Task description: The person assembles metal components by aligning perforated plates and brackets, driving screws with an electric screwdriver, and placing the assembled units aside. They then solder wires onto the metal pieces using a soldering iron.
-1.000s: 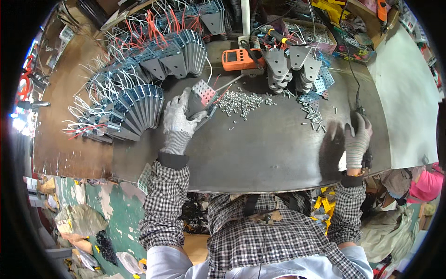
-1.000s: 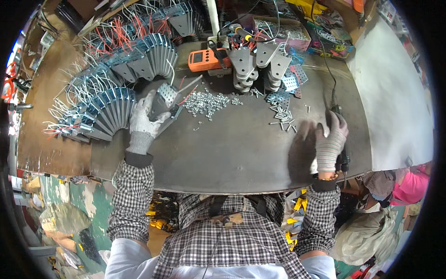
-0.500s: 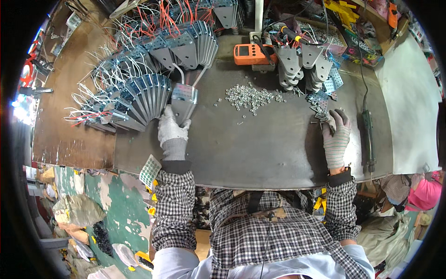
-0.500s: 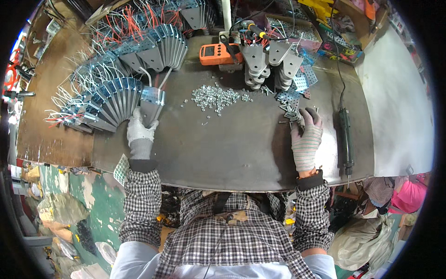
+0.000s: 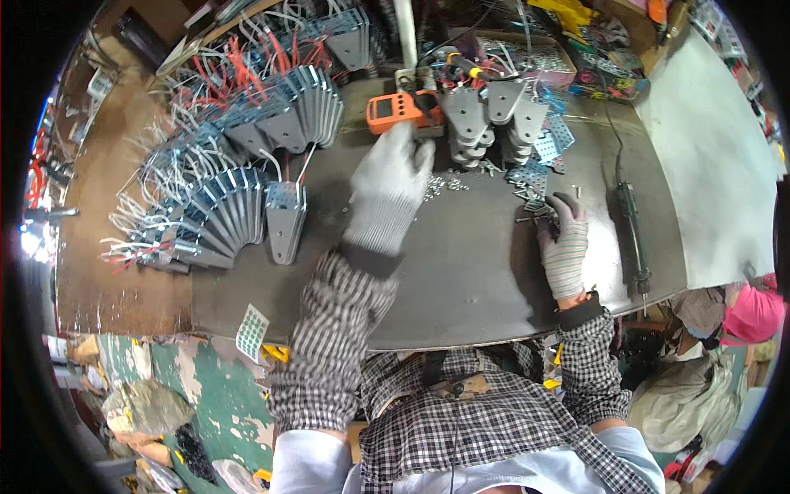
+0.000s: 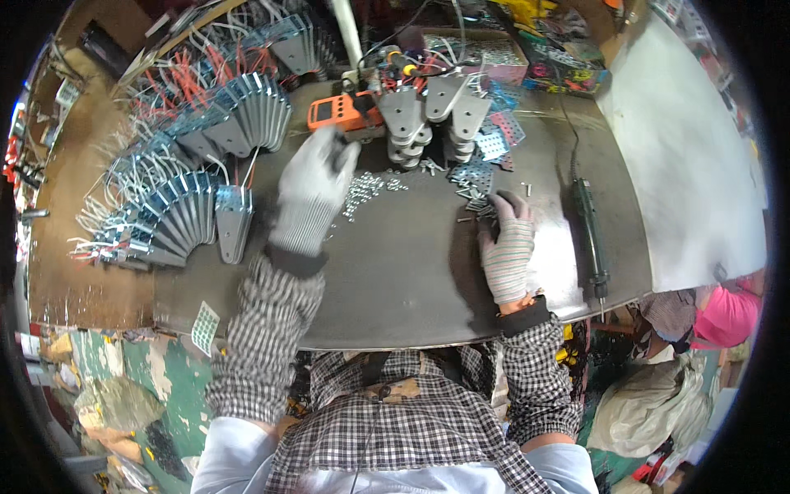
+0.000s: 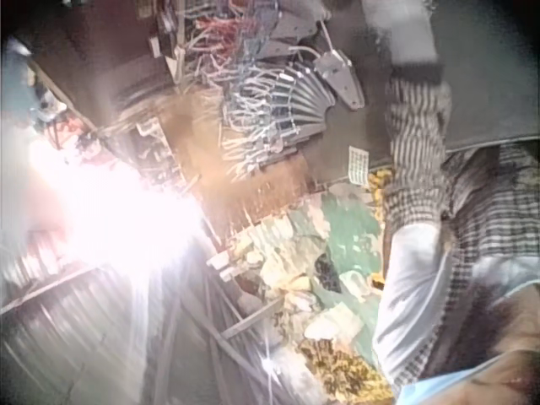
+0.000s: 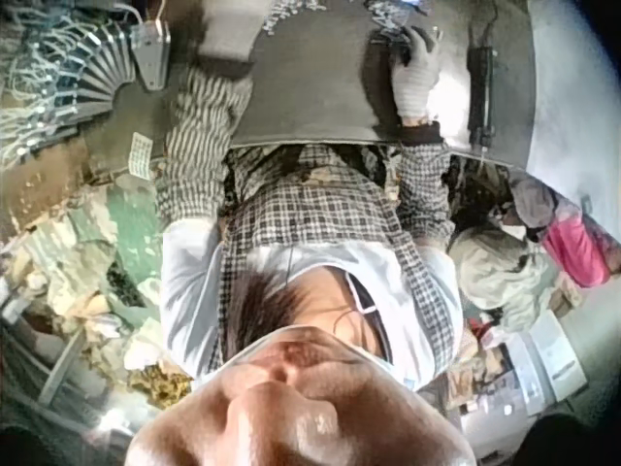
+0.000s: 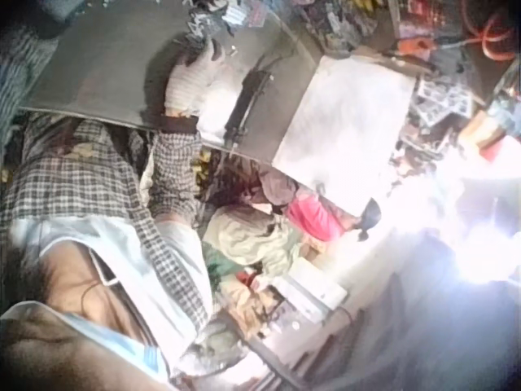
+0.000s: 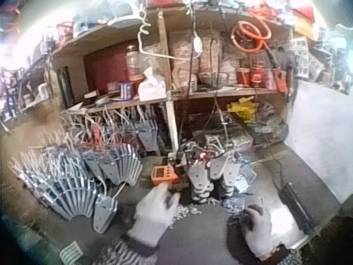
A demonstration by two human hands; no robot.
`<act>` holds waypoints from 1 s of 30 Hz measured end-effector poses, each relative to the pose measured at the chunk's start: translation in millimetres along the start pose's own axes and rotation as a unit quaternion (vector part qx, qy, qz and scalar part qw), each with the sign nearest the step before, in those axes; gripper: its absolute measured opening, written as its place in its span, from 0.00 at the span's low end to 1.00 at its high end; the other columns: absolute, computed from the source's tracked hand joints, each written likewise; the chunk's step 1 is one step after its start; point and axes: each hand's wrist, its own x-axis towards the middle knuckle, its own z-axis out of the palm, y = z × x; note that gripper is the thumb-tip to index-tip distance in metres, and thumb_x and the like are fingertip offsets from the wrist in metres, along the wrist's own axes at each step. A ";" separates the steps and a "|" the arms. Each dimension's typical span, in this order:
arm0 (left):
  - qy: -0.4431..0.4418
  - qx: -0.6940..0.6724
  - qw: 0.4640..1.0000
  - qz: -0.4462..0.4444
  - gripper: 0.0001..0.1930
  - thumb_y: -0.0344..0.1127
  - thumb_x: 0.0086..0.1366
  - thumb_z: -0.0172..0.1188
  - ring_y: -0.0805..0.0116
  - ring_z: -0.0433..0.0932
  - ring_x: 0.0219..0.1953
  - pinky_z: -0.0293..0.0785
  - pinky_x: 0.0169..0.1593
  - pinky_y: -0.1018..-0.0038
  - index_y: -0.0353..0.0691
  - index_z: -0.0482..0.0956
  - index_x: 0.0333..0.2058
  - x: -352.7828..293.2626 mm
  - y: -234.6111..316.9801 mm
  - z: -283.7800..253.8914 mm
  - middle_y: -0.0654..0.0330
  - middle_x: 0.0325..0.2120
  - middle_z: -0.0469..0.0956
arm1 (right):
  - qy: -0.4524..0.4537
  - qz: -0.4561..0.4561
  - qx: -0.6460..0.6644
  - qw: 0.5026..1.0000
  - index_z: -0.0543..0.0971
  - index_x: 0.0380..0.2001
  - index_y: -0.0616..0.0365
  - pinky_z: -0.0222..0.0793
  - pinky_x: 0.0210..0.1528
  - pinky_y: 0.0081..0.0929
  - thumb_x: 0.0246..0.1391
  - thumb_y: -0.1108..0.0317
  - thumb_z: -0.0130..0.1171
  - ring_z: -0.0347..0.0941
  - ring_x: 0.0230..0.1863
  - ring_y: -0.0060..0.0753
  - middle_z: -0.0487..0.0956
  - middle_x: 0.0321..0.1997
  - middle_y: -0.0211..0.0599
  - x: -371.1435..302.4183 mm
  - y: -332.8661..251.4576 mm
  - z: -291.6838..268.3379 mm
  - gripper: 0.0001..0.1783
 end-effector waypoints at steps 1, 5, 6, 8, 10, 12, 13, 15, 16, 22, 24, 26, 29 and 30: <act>-0.044 0.034 0.998 -0.029 0.24 0.44 0.63 0.62 0.56 0.81 0.38 0.75 0.41 0.68 0.35 0.69 0.51 26.2 10.1 13.6 0.49 0.34 0.80 | -0.002 -0.009 -0.015 1.000 0.75 0.47 0.59 0.62 0.58 0.42 0.43 0.78 0.59 0.67 0.54 0.52 0.73 0.51 0.46 -0.2 0.8 2.1 0.23; -0.102 0.293 0.951 0.007 0.34 0.57 0.58 0.60 0.63 0.83 0.34 0.78 0.30 0.64 0.28 0.70 0.48 88.2 45.4 57.8 0.56 0.30 0.81 | -0.009 -0.020 -0.007 1.000 0.75 0.47 0.58 0.61 0.59 0.44 0.42 0.78 0.59 0.66 0.54 0.52 0.73 0.51 0.46 1.3 -2.5 -6.6 0.24; -0.105 0.272 0.956 0.031 0.35 0.57 0.58 0.59 0.61 0.83 0.36 0.78 0.31 0.64 0.28 0.72 0.51 91.9 40.9 58.0 0.53 0.33 0.82 | -0.011 -0.016 0.000 1.000 0.75 0.47 0.58 0.62 0.58 0.43 0.43 0.78 0.59 0.66 0.54 0.52 0.73 0.51 0.46 2.9 -4.4 -12.1 0.24; -0.147 0.328 0.924 0.128 0.26 0.51 0.63 0.55 0.60 0.82 0.37 0.77 0.33 0.66 0.34 0.76 0.50 100.4 25.5 56.3 0.52 0.33 0.81 | -0.009 -0.006 -0.001 1.000 0.75 0.47 0.57 0.63 0.57 0.43 0.43 0.78 0.59 0.67 0.53 0.52 0.73 0.51 0.46 5.7 1.5 -23.2 0.23; -0.112 0.097 0.982 0.115 0.21 0.43 0.66 0.51 0.62 0.81 0.35 0.77 0.35 0.72 0.33 0.72 0.51 103.0 -26.4 50.3 0.52 0.34 0.79 | -0.010 -0.014 -0.045 0.999 0.75 0.48 0.56 0.66 0.55 0.40 0.45 0.77 0.60 0.69 0.51 0.50 0.74 0.49 0.45 17.4 8.0 -31.5 0.23; -0.222 -0.328 0.918 0.029 0.19 0.37 0.69 0.47 0.65 0.80 0.35 0.76 0.37 0.76 0.31 0.69 0.53 85.2 -24.5 37.0 0.55 0.35 0.78 | -0.040 0.051 -0.058 0.996 0.74 0.49 0.55 0.68 0.53 0.40 0.48 0.71 0.61 0.71 0.50 0.51 0.75 0.48 0.45 37.8 29.3 -46.2 0.22; -0.311 -0.512 0.795 -0.098 0.18 0.35 0.70 0.45 0.67 0.79 0.36 0.76 0.39 0.76 0.33 0.70 0.53 66.7 -10.7 12.0 0.57 0.35 0.77 | -0.054 0.073 -0.050 0.995 0.74 0.50 0.55 0.69 0.53 0.42 0.49 0.69 0.62 0.71 0.51 0.52 0.76 0.48 0.45 49.3 30.4 -45.6 0.22; -0.240 -0.506 0.826 -0.062 0.23 0.49 0.72 0.44 0.63 0.79 0.38 0.76 0.42 0.75 0.34 0.72 0.52 13.7 25.0 -9.3 0.55 0.36 0.78 | -0.040 0.014 -0.092 0.995 0.72 0.52 0.55 0.70 0.52 0.44 0.50 0.65 0.63 0.71 0.52 0.53 0.75 0.49 0.47 78.0 21.6 -28.8 0.24; -0.262 -0.623 0.727 -0.119 0.24 0.49 0.72 0.45 0.61 0.79 0.41 0.76 0.43 0.72 0.34 0.72 0.52 2.4 22.5 -2.4 0.54 0.37 0.78 | -0.040 0.022 -0.128 0.991 0.72 0.52 0.54 0.70 0.51 0.45 0.48 0.61 0.65 0.71 0.51 0.52 0.75 0.48 0.48 88.8 29.7 -7.1 0.27; -0.196 -0.787 0.548 -0.205 0.27 0.32 0.67 0.52 0.53 0.73 0.53 0.75 0.54 0.61 0.35 0.58 0.63 -65.0 11.6 26.4 0.48 0.60 0.66 | 0.059 0.019 -0.098 0.993 0.77 0.40 0.61 0.72 0.38 0.38 0.52 0.72 0.56 0.76 0.35 0.53 0.79 0.34 0.50 118.5 44.6 4.0 0.11; -0.198 -0.792 0.541 -0.202 0.28 0.30 0.66 0.52 0.53 0.73 0.54 0.75 0.54 0.61 0.35 0.57 0.64 -86.7 8.2 27.0 0.49 0.60 0.65 | 0.022 0.044 0.031 0.998 0.77 0.41 0.62 0.71 0.32 0.32 0.54 0.72 0.59 0.78 0.29 0.41 0.80 0.32 0.47 112.3 23.0 -23.6 0.11; -0.228 -0.796 0.529 -0.188 0.31 0.27 0.64 0.53 0.54 0.72 0.54 0.74 0.55 0.63 0.39 0.56 0.65 -96.1 20.1 29.3 0.51 0.61 0.63 | -0.037 0.033 0.140 0.989 0.78 0.41 0.61 0.72 0.32 0.27 0.53 0.72 0.62 0.77 0.29 0.31 0.80 0.31 0.42 90.2 -7.0 -48.2 0.12; -0.217 -0.769 0.551 -0.242 0.27 0.27 0.67 0.52 0.59 0.72 0.55 0.76 0.53 0.63 0.42 0.58 0.64 -115.2 41.2 44.9 0.54 0.59 0.67 | -0.121 0.000 0.189 0.974 0.79 0.38 0.61 0.72 0.40 0.29 0.49 0.72 0.64 0.76 0.37 0.32 0.79 0.34 0.40 52.8 -53.5 -53.0 0.11; -0.185 -0.737 0.605 -0.236 0.23 0.31 0.70 0.51 0.60 0.73 0.54 0.78 0.50 0.65 0.40 0.62 0.62 -120.1 49.1 56.3 0.53 0.57 0.69 | -0.175 -0.073 0.105 0.976 0.79 0.37 0.60 0.72 0.39 0.34 0.47 0.71 0.65 0.76 0.37 0.40 0.76 0.35 0.43 46.0 -62.0 -50.5 0.13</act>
